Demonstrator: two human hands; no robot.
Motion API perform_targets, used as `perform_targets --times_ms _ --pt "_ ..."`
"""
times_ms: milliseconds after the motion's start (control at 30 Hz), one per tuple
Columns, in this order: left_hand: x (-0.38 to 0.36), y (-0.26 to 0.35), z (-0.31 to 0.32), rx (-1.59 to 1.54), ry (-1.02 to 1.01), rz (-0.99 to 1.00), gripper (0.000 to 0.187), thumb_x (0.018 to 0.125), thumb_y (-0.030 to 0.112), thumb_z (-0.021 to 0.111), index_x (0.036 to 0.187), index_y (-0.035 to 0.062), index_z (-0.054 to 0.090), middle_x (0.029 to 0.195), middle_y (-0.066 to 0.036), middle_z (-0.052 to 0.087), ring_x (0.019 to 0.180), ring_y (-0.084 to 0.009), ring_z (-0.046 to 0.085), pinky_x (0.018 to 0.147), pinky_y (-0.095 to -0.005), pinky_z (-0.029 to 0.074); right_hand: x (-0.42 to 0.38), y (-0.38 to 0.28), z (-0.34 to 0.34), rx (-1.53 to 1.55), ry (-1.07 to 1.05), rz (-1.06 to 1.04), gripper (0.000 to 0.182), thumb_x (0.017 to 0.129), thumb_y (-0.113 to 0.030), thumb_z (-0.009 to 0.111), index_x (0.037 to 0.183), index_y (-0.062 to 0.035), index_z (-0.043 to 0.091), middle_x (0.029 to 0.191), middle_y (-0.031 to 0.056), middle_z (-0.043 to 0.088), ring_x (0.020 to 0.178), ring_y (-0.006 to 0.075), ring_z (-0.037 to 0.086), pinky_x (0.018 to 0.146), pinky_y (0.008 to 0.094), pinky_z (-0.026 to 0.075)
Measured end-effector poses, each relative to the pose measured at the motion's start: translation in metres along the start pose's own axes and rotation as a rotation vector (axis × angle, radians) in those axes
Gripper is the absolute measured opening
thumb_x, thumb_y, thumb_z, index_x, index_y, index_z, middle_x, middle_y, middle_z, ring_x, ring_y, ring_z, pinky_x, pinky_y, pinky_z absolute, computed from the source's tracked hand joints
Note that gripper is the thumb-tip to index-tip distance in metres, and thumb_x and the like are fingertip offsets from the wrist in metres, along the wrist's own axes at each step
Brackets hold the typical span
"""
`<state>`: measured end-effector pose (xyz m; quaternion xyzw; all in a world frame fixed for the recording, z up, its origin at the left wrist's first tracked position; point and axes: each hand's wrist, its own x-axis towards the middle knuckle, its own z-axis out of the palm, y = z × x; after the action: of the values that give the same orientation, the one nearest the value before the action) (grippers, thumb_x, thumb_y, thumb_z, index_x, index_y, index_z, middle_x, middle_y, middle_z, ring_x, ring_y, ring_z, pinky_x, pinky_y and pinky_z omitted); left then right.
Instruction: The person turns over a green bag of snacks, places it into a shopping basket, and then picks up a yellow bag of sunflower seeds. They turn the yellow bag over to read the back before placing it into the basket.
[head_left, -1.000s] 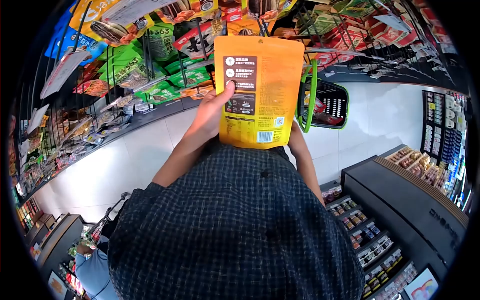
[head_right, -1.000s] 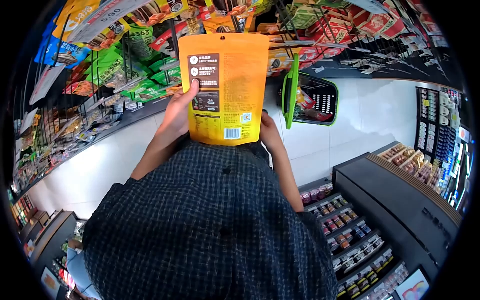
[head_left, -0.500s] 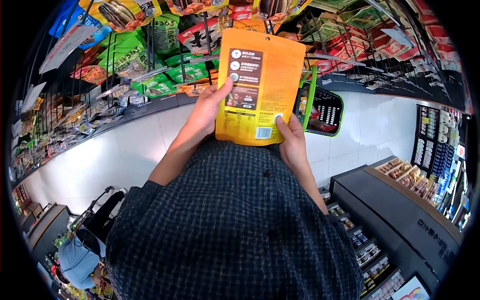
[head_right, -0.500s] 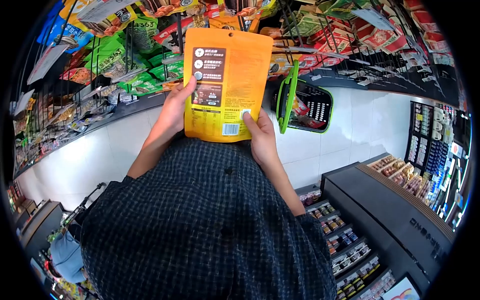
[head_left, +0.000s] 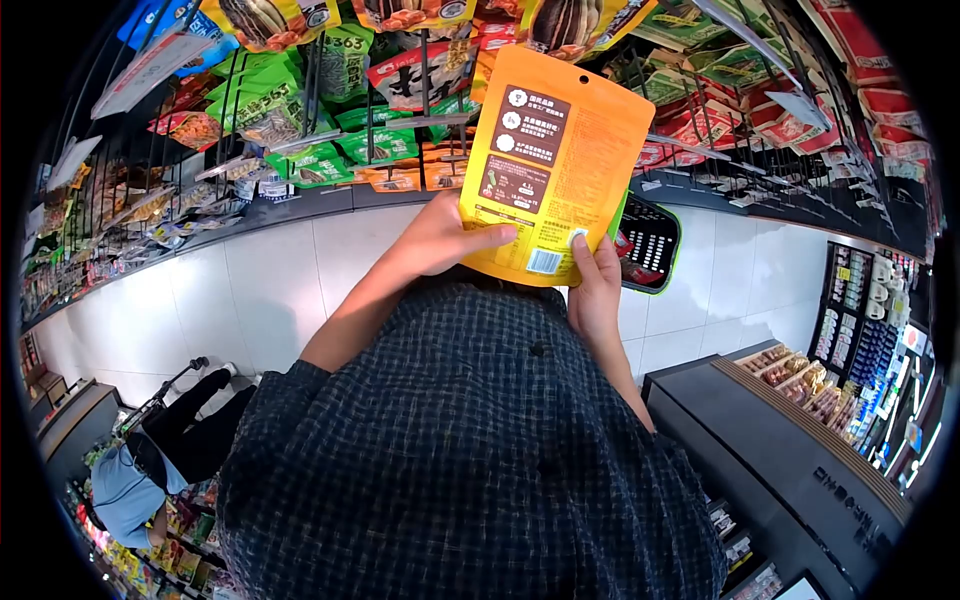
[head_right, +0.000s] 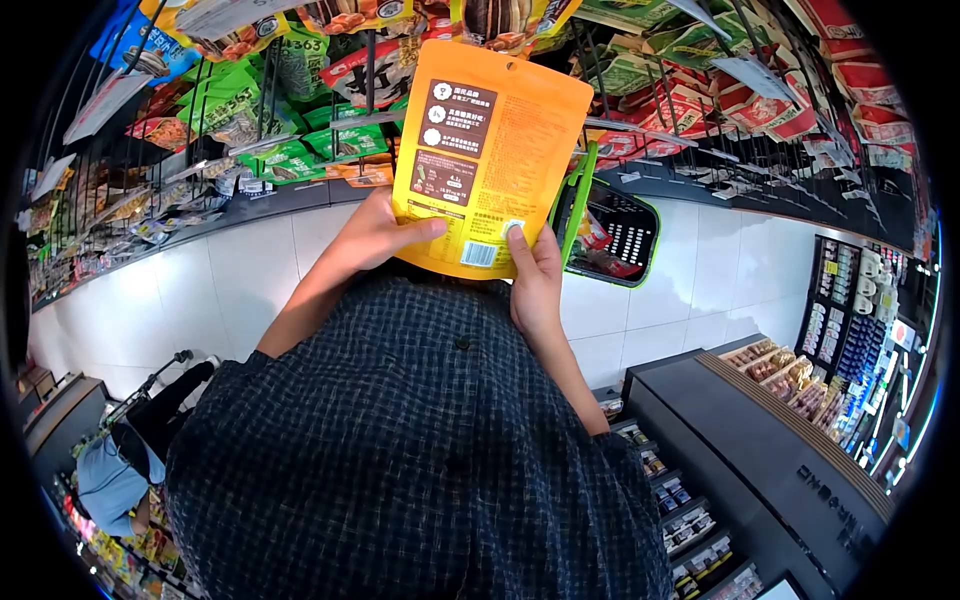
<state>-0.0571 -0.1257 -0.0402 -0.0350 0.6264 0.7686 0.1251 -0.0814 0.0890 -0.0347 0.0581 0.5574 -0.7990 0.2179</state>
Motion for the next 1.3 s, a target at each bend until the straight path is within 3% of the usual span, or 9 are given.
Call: perform_targets --times_ms 133,667,1100,1300 --pt "0.005 -0.001 0.003 0.012 0.005 -0.055 0.039 0.084 0.017 0.071 0.117 -0.0008 0.061 0.11 -0.01 0.067 0.1 -0.0158 0.061 0.088 -0.0311 0.048 0.0 -0.002 -0.002 -0.021 0.054 -0.045 0.03 0.097 -0.012 0.051 0.124 0.0011 0.048 0.117 0.0086 0.061 0.104 0.012 0.058 0.091 0.0254 0.044" --pt "0.017 -0.008 0.005 0.072 -0.058 -0.216 0.038 0.085 0.021 0.07 0.115 -0.0007 0.061 0.109 -0.011 0.067 0.097 -0.0172 0.062 0.086 -0.0316 0.05 -0.012 0.006 -0.01 -0.075 0.133 -0.074 0.034 0.091 -0.001 0.054 0.124 0.0031 0.045 0.115 0.0097 0.061 0.101 0.0131 0.058 0.088 0.0261 0.046" --pt "0.012 -0.011 0.003 0.066 -0.042 -0.132 0.038 0.084 0.021 0.07 0.116 0.0004 0.062 0.109 -0.011 0.067 0.099 -0.0168 0.062 0.088 -0.0313 0.049 -0.009 -0.001 -0.007 -0.114 0.086 -0.08 0.034 0.09 -0.001 0.057 0.123 0.003 0.046 0.114 0.01 0.061 0.101 0.0133 0.059 0.087 0.0261 0.048" --pt "0.01 -0.008 0.002 0.118 -0.041 -0.203 0.039 0.083 0.022 0.071 0.116 0.0018 0.063 0.11 -0.011 0.067 0.1 -0.0171 0.062 0.089 -0.0319 0.048 -0.009 -0.001 -0.006 -0.128 0.091 -0.074 0.034 0.089 0.002 0.058 0.121 0.0025 0.047 0.112 0.01 0.062 0.1 0.0138 0.06 0.086 0.0265 0.048"
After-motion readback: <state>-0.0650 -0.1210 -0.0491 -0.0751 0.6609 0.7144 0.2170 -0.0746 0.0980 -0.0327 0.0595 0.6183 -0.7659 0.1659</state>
